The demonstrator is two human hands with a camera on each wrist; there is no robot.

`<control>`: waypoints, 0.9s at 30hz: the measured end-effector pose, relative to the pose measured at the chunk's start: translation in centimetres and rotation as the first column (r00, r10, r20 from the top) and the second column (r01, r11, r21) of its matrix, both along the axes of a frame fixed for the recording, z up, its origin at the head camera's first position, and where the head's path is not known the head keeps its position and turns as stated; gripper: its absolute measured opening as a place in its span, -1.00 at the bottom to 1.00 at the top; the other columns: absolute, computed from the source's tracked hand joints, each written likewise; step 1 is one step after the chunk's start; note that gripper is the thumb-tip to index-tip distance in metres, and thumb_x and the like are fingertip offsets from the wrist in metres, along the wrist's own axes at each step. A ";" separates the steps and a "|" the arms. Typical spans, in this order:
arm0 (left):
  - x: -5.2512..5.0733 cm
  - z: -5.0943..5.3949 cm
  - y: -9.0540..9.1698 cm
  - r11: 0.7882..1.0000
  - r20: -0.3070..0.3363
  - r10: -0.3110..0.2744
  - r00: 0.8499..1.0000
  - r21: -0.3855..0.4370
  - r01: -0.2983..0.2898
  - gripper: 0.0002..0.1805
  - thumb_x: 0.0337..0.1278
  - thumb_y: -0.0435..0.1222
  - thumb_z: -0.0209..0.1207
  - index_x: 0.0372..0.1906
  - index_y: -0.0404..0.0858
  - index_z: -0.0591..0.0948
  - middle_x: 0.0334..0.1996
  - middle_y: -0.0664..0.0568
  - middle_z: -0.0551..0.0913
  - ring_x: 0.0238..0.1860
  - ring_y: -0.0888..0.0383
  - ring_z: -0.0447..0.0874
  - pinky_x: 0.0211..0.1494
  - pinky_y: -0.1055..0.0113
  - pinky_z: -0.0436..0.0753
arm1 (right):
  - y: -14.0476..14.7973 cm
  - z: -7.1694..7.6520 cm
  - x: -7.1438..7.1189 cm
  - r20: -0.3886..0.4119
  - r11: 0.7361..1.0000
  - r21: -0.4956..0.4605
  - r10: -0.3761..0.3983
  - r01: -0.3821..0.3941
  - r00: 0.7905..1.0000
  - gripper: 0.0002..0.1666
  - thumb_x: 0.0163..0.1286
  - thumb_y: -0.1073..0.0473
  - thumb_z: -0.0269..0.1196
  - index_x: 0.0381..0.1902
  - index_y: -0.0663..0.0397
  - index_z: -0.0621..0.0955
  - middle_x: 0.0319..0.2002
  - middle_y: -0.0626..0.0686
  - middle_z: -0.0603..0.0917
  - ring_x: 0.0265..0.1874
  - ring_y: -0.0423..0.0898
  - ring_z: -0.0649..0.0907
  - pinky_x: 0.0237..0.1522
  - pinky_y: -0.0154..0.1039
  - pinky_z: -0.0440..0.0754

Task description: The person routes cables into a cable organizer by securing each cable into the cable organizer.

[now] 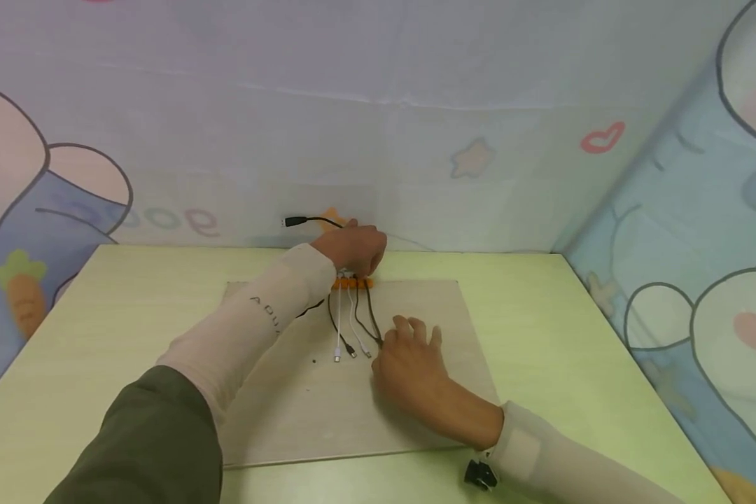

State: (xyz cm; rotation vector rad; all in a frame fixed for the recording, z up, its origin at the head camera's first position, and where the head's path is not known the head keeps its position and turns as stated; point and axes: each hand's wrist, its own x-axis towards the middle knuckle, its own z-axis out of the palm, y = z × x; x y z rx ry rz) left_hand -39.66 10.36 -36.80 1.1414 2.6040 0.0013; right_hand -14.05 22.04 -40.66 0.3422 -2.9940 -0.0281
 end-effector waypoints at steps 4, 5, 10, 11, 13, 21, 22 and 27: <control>-0.5 -0.3 0.6 1.000 -0.007 -0.016 1.000 -0.013 0.016 -0.62 0.15 -0.57 0.35 -0.60 -0.04 0.79 -0.58 0.10 0.78 -0.43 0.12 0.56 0.51 -0.10 0.41 | 0.2 0.0 0.1 0.005 1.000 0.002 0.001 -0.001 1.000 -0.56 0.62 0.07 0.30 0.03 0.44 0.72 0.40 0.31 0.67 0.41 0.36 0.63 0.38 0.50 0.61; -0.7 -0.4 0.6 1.000 -0.012 -0.023 1.000 -0.013 0.022 -0.63 0.16 -0.56 0.39 -0.58 -0.04 0.80 -0.58 0.12 0.79 -0.42 0.12 0.60 0.55 -0.14 0.42 | 0.3 0.0 0.2 0.005 1.000 0.002 0.001 -0.001 1.000 -0.57 0.62 0.07 0.30 0.03 0.44 0.72 0.40 0.31 0.66 0.41 0.36 0.63 0.38 0.50 0.61; -0.1 0.0 0.4 1.000 -0.003 -0.008 1.000 -0.015 0.008 -0.61 0.24 -0.54 0.42 -0.60 -0.04 0.81 -0.56 0.09 0.81 -0.47 0.14 0.60 0.56 -0.21 0.51 | 0.5 -0.1 0.3 0.010 1.000 0.004 0.015 -0.015 1.000 -0.56 0.61 0.08 0.30 0.04 0.45 0.71 0.41 0.33 0.66 0.41 0.37 0.62 0.38 0.51 0.61; 0.1 0.2 0.3 1.000 0.005 -0.001 1.000 -0.015 0.001 -0.61 0.26 -0.54 0.40 -0.60 -0.05 0.81 -0.56 0.07 0.81 -0.50 0.15 0.57 0.45 -0.14 0.60 | 0.5 -0.2 0.3 0.008 1.000 0.004 0.019 -0.019 1.000 -0.57 0.61 0.08 0.30 0.04 0.46 0.71 0.41 0.33 0.66 0.41 0.37 0.62 0.38 0.51 0.61; 1.0 1.0 0.2 1.000 0.023 0.019 1.000 -0.025 -0.019 -0.62 0.30 -0.56 0.34 -0.56 -0.10 0.83 -0.50 0.00 0.83 -0.54 0.16 0.47 0.12 0.02 0.69 | 0.5 -0.2 0.3 0.006 1.000 0.004 0.024 -0.024 1.000 -0.57 0.61 0.09 0.30 0.04 0.46 0.71 0.41 0.34 0.66 0.40 0.37 0.63 0.37 0.52 0.61; 2.2 2.2 0.1 0.996 0.068 0.088 0.994 -0.040 -0.085 -0.79 0.32 -0.49 0.48 -0.40 -0.14 0.90 -0.30 0.07 0.85 -0.39 0.14 0.67 -0.36 0.28 0.65 | 0.5 -0.1 0.6 0.019 1.000 -0.009 0.030 -0.029 0.999 -0.56 0.62 0.10 0.28 0.07 0.47 0.70 0.43 0.35 0.64 0.43 0.39 0.59 0.39 0.54 0.57; 2.1 2.2 0.1 0.995 0.075 0.092 0.993 -0.039 -0.089 -0.79 0.30 -0.48 0.50 -0.41 -0.14 0.90 -0.31 0.07 0.85 -0.35 0.10 0.72 -0.33 0.25 0.69 | 0.5 -0.1 0.6 0.018 1.000 -0.007 0.029 -0.029 0.999 -0.56 0.61 0.10 0.28 0.07 0.47 0.70 0.43 0.35 0.64 0.43 0.39 0.59 0.39 0.54 0.57; 0.9 1.8 0.1 0.994 0.108 0.109 0.988 -0.040 -0.105 -0.79 0.17 -0.46 0.58 -0.46 -0.10 0.87 -0.40 0.08 0.88 -0.27 0.01 0.84 -0.23 0.15 0.82 | 0.5 0.1 0.8 0.022 1.000 -0.003 0.030 -0.030 0.999 -0.55 0.60 0.08 0.29 0.08 0.46 0.71 0.43 0.35 0.64 0.43 0.38 0.60 0.40 0.53 0.57</control>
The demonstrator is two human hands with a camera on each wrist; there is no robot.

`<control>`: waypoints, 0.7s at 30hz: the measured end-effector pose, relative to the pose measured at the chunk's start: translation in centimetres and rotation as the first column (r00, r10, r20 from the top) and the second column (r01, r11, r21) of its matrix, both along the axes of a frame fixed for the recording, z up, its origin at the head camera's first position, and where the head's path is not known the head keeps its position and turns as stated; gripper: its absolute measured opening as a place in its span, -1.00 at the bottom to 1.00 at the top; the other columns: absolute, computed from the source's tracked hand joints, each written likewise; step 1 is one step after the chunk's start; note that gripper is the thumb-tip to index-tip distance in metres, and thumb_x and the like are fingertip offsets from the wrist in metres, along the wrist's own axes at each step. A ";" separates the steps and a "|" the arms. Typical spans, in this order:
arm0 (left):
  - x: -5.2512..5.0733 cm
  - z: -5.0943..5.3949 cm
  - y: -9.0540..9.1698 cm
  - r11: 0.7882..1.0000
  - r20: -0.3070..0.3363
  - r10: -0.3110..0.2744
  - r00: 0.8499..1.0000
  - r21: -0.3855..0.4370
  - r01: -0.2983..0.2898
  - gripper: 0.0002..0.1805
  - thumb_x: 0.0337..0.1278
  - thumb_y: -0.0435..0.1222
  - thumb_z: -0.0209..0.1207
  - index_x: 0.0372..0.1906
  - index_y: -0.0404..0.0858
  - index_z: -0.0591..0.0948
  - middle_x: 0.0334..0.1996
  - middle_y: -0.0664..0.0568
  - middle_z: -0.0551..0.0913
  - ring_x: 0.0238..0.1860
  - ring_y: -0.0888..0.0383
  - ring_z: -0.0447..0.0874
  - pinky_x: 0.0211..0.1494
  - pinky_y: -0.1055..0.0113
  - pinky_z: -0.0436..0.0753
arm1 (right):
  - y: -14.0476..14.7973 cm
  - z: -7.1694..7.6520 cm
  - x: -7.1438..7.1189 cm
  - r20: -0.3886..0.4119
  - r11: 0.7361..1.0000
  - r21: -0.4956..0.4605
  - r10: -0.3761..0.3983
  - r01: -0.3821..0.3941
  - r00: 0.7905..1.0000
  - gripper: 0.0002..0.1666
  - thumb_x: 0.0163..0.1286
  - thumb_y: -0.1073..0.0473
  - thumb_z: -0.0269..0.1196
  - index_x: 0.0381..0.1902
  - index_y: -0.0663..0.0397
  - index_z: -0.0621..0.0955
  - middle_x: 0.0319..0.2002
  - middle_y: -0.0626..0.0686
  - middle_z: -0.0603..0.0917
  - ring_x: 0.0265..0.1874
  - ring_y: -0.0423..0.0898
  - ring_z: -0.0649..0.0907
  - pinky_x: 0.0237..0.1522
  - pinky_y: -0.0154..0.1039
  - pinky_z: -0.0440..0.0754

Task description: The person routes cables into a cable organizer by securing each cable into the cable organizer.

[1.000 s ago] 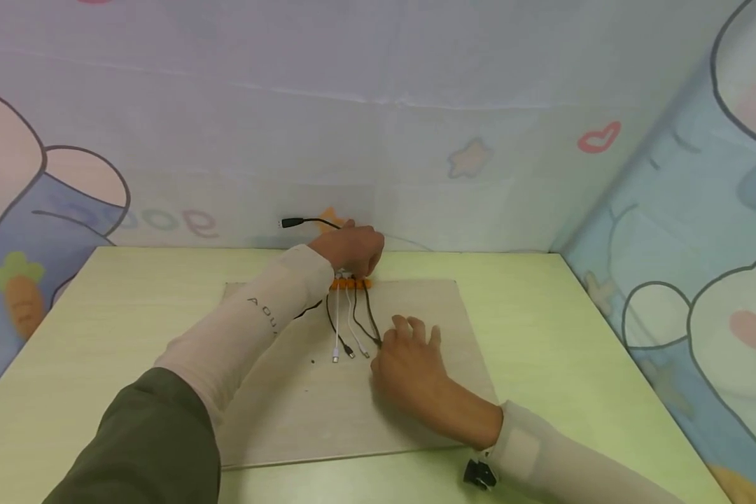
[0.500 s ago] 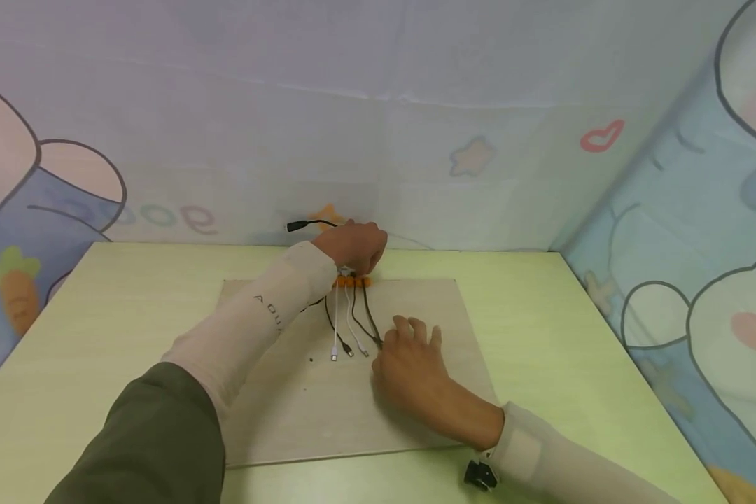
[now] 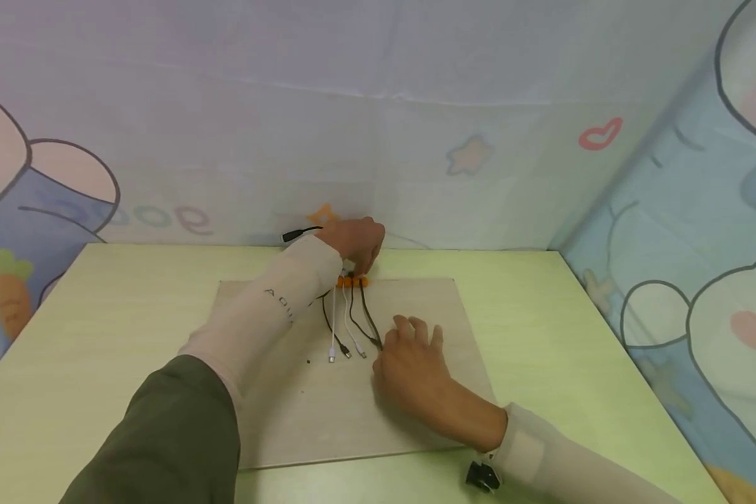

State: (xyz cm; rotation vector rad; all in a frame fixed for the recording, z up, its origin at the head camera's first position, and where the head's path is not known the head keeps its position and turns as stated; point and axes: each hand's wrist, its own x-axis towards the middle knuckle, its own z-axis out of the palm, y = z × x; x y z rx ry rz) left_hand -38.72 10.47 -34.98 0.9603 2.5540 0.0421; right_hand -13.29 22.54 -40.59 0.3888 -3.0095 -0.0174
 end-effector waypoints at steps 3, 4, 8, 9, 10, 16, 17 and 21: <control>-0.6 -0.2 -0.3 0.998 0.034 0.056 0.998 -0.010 -0.056 -0.80 0.13 -0.44 0.60 -0.42 -0.07 0.87 -0.36 0.12 0.89 -0.25 0.06 0.80 -0.20 0.16 0.80 | 0.0 0.0 0.1 0.013 1.000 -0.004 0.007 -0.007 1.000 -0.54 0.61 0.09 0.29 0.09 0.48 0.70 0.43 0.36 0.64 0.44 0.39 0.59 0.41 0.54 0.57; -0.6 -0.1 -0.5 0.997 0.050 0.072 0.996 -0.013 -0.072 -0.81 0.13 -0.44 0.60 -0.41 -0.06 0.87 -0.34 0.13 0.89 -0.24 0.09 0.77 -0.19 0.19 0.78 | 0.0 0.0 0.2 0.019 1.000 -0.007 0.010 -0.010 1.000 -0.54 0.61 0.09 0.29 0.09 0.48 0.70 0.44 0.37 0.63 0.44 0.40 0.59 0.41 0.54 0.56; 0.3 0.9 -1.5 0.994 0.098 0.110 0.989 0.001 -0.110 -0.85 0.16 -0.39 0.62 -0.37 -0.06 0.93 -0.28 0.15 0.92 -0.17 0.14 0.70 -0.11 0.24 0.72 | 0.0 0.0 0.4 0.039 1.000 -0.017 0.018 -0.017 0.999 -0.54 0.62 0.10 0.27 0.11 0.48 0.69 0.45 0.38 0.62 0.46 0.41 0.58 0.43 0.55 0.55; 0.6 1.2 -1.8 0.994 0.105 0.108 0.989 0.011 -0.110 -0.88 0.18 -0.38 0.63 -0.35 -0.07 0.94 -0.27 0.15 0.93 -0.14 0.13 0.73 -0.08 0.25 0.73 | 0.0 0.0 0.4 0.039 1.000 -0.013 0.020 -0.019 0.999 -0.55 0.62 0.10 0.27 0.11 0.48 0.69 0.45 0.38 0.62 0.46 0.41 0.57 0.43 0.55 0.55; 0.7 1.2 -2.1 0.994 0.109 0.103 0.989 0.024 -0.107 -0.90 0.20 -0.37 0.62 -0.34 -0.08 0.95 -0.25 0.14 0.94 -0.10 0.11 0.77 -0.03 0.24 0.75 | 0.1 0.0 0.4 0.037 1.000 -0.009 0.022 -0.022 0.999 -0.54 0.62 0.10 0.27 0.11 0.48 0.69 0.45 0.38 0.62 0.46 0.41 0.58 0.42 0.55 0.55; -0.6 -0.3 -2.4 0.994 0.045 0.086 0.995 0.058 -0.089 -0.83 0.23 -0.29 0.62 -0.42 0.07 0.93 -0.23 0.26 0.91 0.10 0.04 0.75 0.36 0.08 0.72 | 0.4 0.3 -0.1 0.080 1.000 0.008 0.015 -0.016 0.997 -0.47 0.66 0.06 0.24 0.21 0.51 0.67 0.50 0.40 0.58 0.51 0.43 0.55 0.48 0.55 0.51; -1.0 -0.8 -2.3 0.996 0.009 0.071 0.997 0.061 -0.071 -0.79 0.23 -0.26 0.63 -0.46 0.11 0.92 -0.24 0.29 0.89 0.12 0.04 0.70 0.43 0.05 0.66 | 0.5 0.4 -0.3 0.088 1.000 0.007 0.011 -0.011 0.996 -0.46 0.67 0.06 0.24 0.22 0.51 0.66 0.51 0.41 0.57 0.51 0.44 0.54 0.49 0.56 0.50; 0.2 -1.5 -2.4 0.989 -0.091 0.021 0.996 0.145 -0.007 -0.81 0.31 -0.31 0.55 -0.43 0.02 0.92 -0.20 0.16 0.90 0.13 -0.03 0.72 0.49 -0.02 0.63 | 1.0 0.3 -0.7 0.076 1.000 -0.002 -0.008 0.009 0.997 -0.49 0.66 0.07 0.26 0.17 0.51 0.68 0.49 0.41 0.58 0.50 0.44 0.56 0.48 0.58 0.50</control>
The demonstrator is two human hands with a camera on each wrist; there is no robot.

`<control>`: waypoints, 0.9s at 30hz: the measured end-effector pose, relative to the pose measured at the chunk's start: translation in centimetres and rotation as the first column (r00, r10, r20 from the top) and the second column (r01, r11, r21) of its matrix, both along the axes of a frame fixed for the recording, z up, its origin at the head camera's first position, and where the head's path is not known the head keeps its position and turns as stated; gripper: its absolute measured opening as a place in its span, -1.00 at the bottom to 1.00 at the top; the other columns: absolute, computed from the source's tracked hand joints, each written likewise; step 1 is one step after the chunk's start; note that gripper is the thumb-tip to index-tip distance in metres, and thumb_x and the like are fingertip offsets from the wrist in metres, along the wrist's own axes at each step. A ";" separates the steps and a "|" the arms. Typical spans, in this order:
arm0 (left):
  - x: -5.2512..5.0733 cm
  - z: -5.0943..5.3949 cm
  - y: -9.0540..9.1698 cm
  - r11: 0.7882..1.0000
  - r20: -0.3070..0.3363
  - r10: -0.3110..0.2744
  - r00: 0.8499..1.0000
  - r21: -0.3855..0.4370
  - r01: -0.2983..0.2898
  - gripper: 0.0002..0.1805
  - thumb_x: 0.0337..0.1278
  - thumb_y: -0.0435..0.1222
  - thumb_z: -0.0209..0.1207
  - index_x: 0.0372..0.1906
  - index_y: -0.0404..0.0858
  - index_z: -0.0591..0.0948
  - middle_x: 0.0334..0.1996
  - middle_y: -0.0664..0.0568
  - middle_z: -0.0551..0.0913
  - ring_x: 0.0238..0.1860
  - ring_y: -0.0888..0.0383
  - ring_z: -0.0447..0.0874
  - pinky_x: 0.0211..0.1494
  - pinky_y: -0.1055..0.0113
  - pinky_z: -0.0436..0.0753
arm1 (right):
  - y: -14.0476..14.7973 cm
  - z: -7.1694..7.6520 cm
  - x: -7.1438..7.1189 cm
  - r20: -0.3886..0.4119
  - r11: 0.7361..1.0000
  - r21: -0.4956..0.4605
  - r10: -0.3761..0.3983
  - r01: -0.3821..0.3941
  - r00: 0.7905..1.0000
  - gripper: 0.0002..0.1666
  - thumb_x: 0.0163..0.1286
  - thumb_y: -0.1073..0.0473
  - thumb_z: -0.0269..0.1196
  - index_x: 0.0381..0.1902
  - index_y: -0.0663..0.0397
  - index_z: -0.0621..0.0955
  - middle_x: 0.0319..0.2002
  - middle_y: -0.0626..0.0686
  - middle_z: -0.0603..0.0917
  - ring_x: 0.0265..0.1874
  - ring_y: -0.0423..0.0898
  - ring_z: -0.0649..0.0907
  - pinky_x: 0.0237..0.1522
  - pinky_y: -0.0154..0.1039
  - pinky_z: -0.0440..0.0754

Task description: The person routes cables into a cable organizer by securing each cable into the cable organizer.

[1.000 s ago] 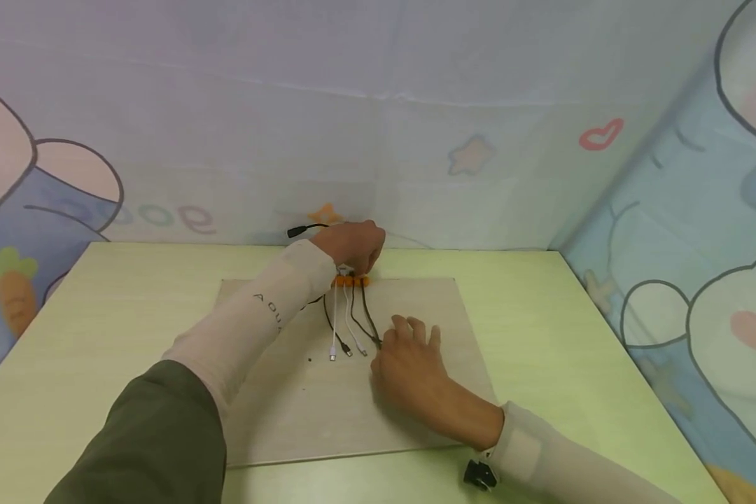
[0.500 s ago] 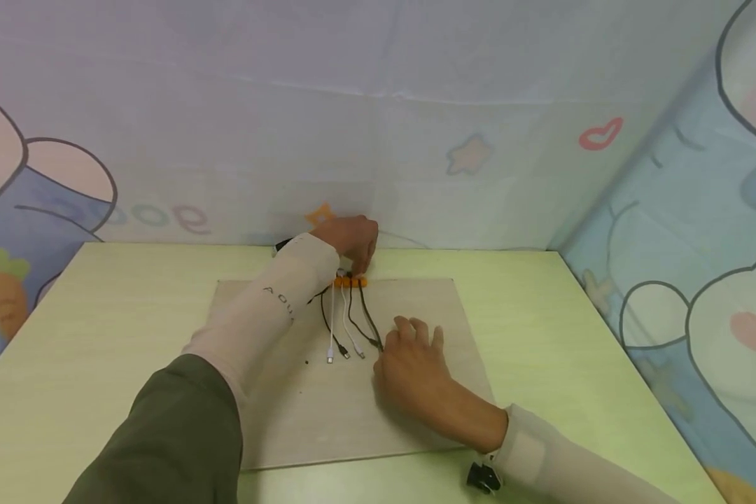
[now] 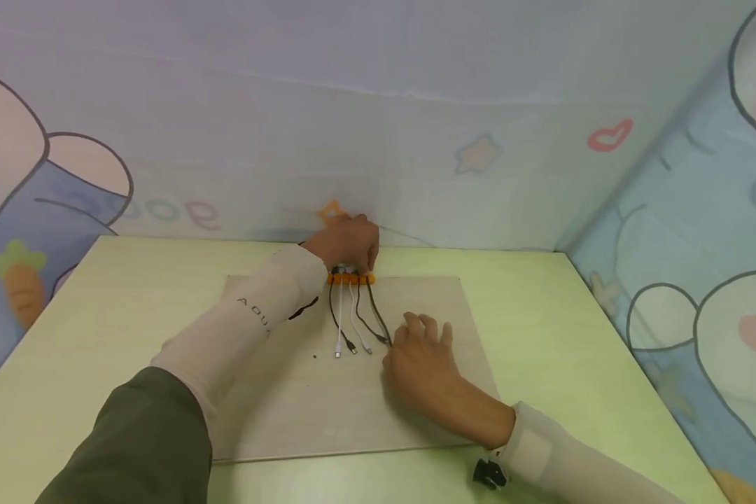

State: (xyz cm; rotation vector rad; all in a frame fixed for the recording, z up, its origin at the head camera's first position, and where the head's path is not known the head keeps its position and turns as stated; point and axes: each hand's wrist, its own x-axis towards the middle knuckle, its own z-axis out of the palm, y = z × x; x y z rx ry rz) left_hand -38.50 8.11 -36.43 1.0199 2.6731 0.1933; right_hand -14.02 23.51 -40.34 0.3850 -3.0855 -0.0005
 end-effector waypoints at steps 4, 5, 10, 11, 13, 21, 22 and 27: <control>2.3 0.3 -0.8 0.997 -0.010 0.002 1.000 0.073 -0.002 -0.91 0.47 -0.32 0.46 -0.10 -0.17 0.94 0.01 -0.02 0.93 0.11 -0.05 0.86 0.27 0.01 0.82 | 0.3 -0.2 -0.3 -0.012 1.000 -0.007 -0.015 0.015 1.000 -0.50 0.65 0.07 0.29 0.12 0.52 0.68 0.46 0.42 0.59 0.49 0.46 0.56 0.47 0.60 0.49; 2.4 0.0 -1.1 0.996 -0.008 0.013 1.000 0.085 -0.012 -0.88 0.52 -0.29 0.44 -0.04 -0.17 0.94 0.05 -0.03 0.92 0.16 -0.06 0.85 0.31 0.01 0.80 | 0.4 -0.3 -0.4 -0.015 1.000 -0.006 -0.017 0.017 1.000 -0.50 0.65 0.07 0.29 0.11 0.52 0.67 0.46 0.43 0.60 0.48 0.47 0.57 0.46 0.60 0.49; 2.4 -2.0 -2.2 0.985 0.020 0.034 0.999 0.171 -0.036 -0.75 0.64 -0.21 0.34 0.12 -0.22 0.90 0.23 -0.09 0.87 0.35 -0.13 0.78 0.46 -0.04 0.73 | 0.7 -0.6 -0.5 -0.036 1.000 0.000 -0.019 0.019 0.999 -0.53 0.62 0.08 0.32 0.08 0.51 0.68 0.41 0.41 0.62 0.45 0.45 0.60 0.44 0.60 0.52; 2.3 -2.3 -2.4 0.981 0.026 0.033 0.999 0.192 -0.037 -0.74 0.65 -0.21 0.33 0.12 -0.24 0.90 0.24 -0.11 0.87 0.35 -0.14 0.79 0.47 -0.04 0.73 | 0.7 -0.7 -0.5 -0.037 1.000 -0.001 -0.020 0.020 0.999 -0.53 0.61 0.09 0.32 0.08 0.51 0.68 0.41 0.41 0.63 0.45 0.44 0.60 0.44 0.59 0.52; 2.2 -2.9 -2.6 0.973 0.023 0.026 0.999 0.230 -0.031 -0.73 0.66 -0.21 0.31 0.12 -0.26 0.90 0.25 -0.14 0.86 0.35 -0.15 0.79 0.49 -0.04 0.71 | 0.8 -0.7 -0.6 -0.034 1.000 -0.004 -0.020 0.020 0.999 -0.54 0.60 0.10 0.33 0.08 0.50 0.69 0.40 0.40 0.63 0.45 0.44 0.60 0.45 0.60 0.52; 2.0 -3.9 -2.6 0.949 0.000 0.006 1.000 0.315 -0.006 -0.74 0.65 -0.24 0.30 0.09 -0.29 0.90 0.18 -0.16 0.89 0.31 -0.17 0.81 0.46 -0.05 0.72 | 0.8 -1.0 -1.0 0.013 0.999 -0.043 -0.019 0.019 1.000 -0.64 0.58 0.15 0.32 0.07 0.40 0.72 0.31 0.39 0.67 0.43 0.46 0.60 0.47 0.62 0.48; 2.0 -4.0 -2.6 0.948 -0.003 0.005 1.000 0.318 -0.003 -0.74 0.65 -0.24 0.30 0.09 -0.30 0.90 0.17 -0.16 0.89 0.31 -0.17 0.80 0.46 -0.04 0.72 | 0.7 -1.0 -0.9 0.024 0.999 -0.047 -0.015 0.016 1.000 -0.64 0.58 0.15 0.32 0.08 0.38 0.72 0.30 0.39 0.67 0.43 0.47 0.60 0.47 0.63 0.48; 2.0 -4.3 -2.8 0.943 0.015 0.021 1.000 0.332 -0.025 -0.74 0.65 -0.24 0.30 0.11 -0.29 0.89 0.19 -0.16 0.87 0.34 -0.16 0.77 0.48 -0.04 0.71 | 0.3 -1.2 -0.8 0.025 0.998 -0.063 0.026 -0.024 0.999 -0.68 0.57 0.15 0.33 0.09 0.30 0.73 0.23 0.39 0.68 0.39 0.49 0.61 0.43 0.66 0.49</control>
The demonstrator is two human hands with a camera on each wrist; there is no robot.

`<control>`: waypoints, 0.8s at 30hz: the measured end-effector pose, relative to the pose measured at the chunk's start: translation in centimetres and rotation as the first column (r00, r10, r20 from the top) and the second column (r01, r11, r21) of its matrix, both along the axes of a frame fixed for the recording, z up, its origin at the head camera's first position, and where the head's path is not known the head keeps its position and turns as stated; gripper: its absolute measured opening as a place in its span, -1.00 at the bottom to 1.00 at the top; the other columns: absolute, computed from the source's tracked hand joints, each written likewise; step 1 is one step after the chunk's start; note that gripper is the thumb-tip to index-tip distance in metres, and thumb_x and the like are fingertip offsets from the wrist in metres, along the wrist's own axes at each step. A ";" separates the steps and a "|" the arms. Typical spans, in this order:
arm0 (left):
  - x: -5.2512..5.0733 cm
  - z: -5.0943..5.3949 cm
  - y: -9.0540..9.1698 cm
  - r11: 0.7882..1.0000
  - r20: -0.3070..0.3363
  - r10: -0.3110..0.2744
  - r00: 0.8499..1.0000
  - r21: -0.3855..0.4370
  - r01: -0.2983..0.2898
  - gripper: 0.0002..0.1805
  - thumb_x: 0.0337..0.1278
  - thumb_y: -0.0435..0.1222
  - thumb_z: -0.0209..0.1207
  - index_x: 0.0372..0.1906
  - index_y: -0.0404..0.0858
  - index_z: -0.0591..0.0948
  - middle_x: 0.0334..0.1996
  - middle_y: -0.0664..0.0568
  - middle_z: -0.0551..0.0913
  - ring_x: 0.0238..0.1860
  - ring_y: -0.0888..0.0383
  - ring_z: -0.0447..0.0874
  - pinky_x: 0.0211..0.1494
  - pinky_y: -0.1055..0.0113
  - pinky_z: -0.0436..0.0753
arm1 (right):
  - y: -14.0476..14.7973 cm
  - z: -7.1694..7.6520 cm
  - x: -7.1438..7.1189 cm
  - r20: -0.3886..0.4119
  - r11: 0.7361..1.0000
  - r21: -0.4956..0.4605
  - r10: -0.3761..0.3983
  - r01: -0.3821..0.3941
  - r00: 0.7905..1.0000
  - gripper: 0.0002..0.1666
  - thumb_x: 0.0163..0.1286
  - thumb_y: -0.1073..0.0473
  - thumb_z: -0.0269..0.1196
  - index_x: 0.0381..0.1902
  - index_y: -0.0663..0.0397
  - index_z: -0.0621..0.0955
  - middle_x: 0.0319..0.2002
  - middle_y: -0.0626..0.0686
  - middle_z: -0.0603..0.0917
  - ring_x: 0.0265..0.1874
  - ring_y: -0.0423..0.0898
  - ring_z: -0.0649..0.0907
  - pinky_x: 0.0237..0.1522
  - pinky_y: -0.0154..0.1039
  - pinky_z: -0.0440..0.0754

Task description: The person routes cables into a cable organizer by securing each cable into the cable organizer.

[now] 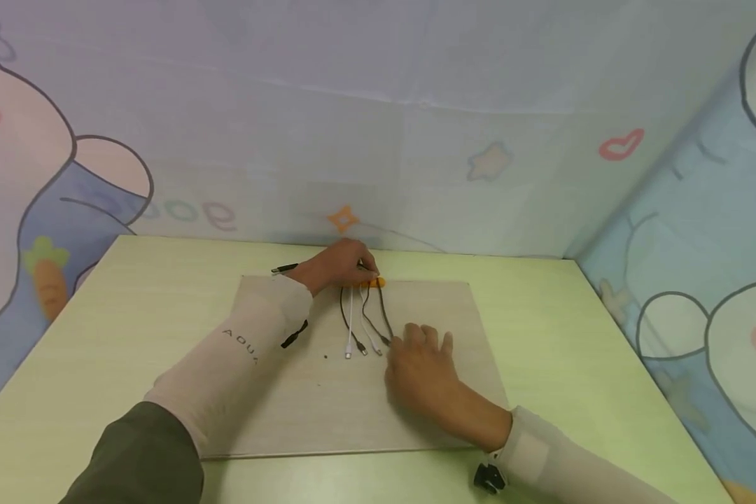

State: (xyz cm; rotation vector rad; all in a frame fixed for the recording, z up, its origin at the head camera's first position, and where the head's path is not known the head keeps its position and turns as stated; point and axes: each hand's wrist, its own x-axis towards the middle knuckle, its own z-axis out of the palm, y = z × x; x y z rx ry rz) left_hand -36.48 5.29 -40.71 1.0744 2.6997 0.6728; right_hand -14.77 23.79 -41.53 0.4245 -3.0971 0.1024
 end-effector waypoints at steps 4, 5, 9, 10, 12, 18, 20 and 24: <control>0.2 0.2 0.0 1.000 0.001 -0.004 1.000 -0.004 0.004 -0.73 0.67 -0.24 0.30 0.13 -0.28 0.88 0.22 -0.16 0.85 0.36 -0.16 0.75 0.50 -0.05 0.69 | 0.1 0.0 -0.1 -0.032 1.000 0.007 0.007 -0.006 0.999 -0.69 0.60 0.13 0.31 0.05 0.30 0.74 0.17 0.38 0.70 0.34 0.49 0.64 0.40 0.64 0.52; 0.2 0.3 0.0 1.000 -0.002 -0.011 1.000 -0.009 0.011 -0.73 0.67 -0.24 0.29 0.14 -0.28 0.88 0.23 -0.16 0.84 0.37 -0.16 0.75 0.51 -0.05 0.68 | 0.1 0.0 -0.2 -0.035 1.000 0.008 0.003 -0.003 0.999 -0.68 0.62 0.12 0.29 0.05 0.30 0.74 0.17 0.38 0.70 0.34 0.48 0.64 0.41 0.63 0.52; 0.2 0.4 0.2 0.997 -0.036 -0.048 0.998 -0.054 0.046 -0.70 0.71 -0.23 0.25 0.19 -0.29 0.86 0.24 -0.17 0.82 0.38 -0.17 0.73 0.53 -0.05 0.65 | 0.5 -0.1 -0.4 -0.033 1.000 -0.007 -0.014 0.014 0.999 -0.65 0.64 0.08 0.26 0.03 0.30 0.75 0.19 0.37 0.73 0.34 0.48 0.65 0.42 0.63 0.51; 0.2 0.4 0.3 0.996 -0.041 -0.053 0.998 -0.070 0.050 -0.70 0.72 -0.23 0.24 0.21 -0.28 0.85 0.25 -0.17 0.81 0.39 -0.17 0.72 0.53 -0.05 0.65 | 0.5 -0.2 -0.5 -0.032 1.000 -0.010 -0.016 0.015 0.999 -0.64 0.64 0.07 0.27 0.02 0.30 0.76 0.19 0.36 0.73 0.34 0.48 0.66 0.42 0.63 0.51; 0.1 0.4 0.3 0.994 -0.060 -0.059 0.996 -0.098 0.053 -0.69 0.73 -0.22 0.23 0.24 -0.26 0.85 0.27 -0.17 0.79 0.39 -0.16 0.70 0.51 -0.06 0.65 | 0.6 -0.2 -0.7 -0.031 1.000 -0.020 -0.015 0.014 0.999 -0.64 0.62 0.06 0.28 -0.01 0.30 0.76 0.19 0.36 0.73 0.34 0.48 0.66 0.41 0.64 0.50; 0.1 0.5 0.3 0.990 -0.089 -0.056 0.994 -0.132 0.044 -0.69 0.74 -0.21 0.22 0.29 -0.18 0.84 0.31 -0.14 0.75 0.35 -0.15 0.72 0.39 -0.09 0.71 | 0.4 -0.2 -1.0 -0.039 0.999 -0.040 -0.014 0.013 0.999 -0.65 0.62 0.06 0.27 -0.04 0.29 0.76 0.22 0.38 0.72 0.33 0.50 0.65 0.41 0.63 0.50; 0.2 0.5 0.3 0.990 -0.100 -0.058 0.993 -0.136 0.044 -0.69 0.75 -0.21 0.21 0.28 -0.17 0.84 0.30 -0.14 0.76 0.33 -0.15 0.73 0.36 -0.09 0.72 | 0.3 -0.1 -1.0 -0.039 0.999 -0.040 -0.014 0.013 0.999 -0.64 0.63 0.07 0.26 -0.03 0.30 0.76 0.22 0.38 0.72 0.34 0.50 0.65 0.42 0.62 0.50; 0.5 0.5 0.3 0.987 -0.112 -0.063 0.992 -0.154 0.045 -0.67 0.77 -0.21 0.17 0.30 -0.16 0.84 0.30 -0.13 0.76 0.32 -0.16 0.73 0.35 -0.11 0.72 | 0.1 -0.1 -1.0 -0.035 0.999 -0.037 -0.014 0.012 0.999 -0.65 0.62 0.08 0.26 -0.03 0.30 0.76 0.23 0.37 0.72 0.34 0.48 0.65 0.42 0.61 0.50</control>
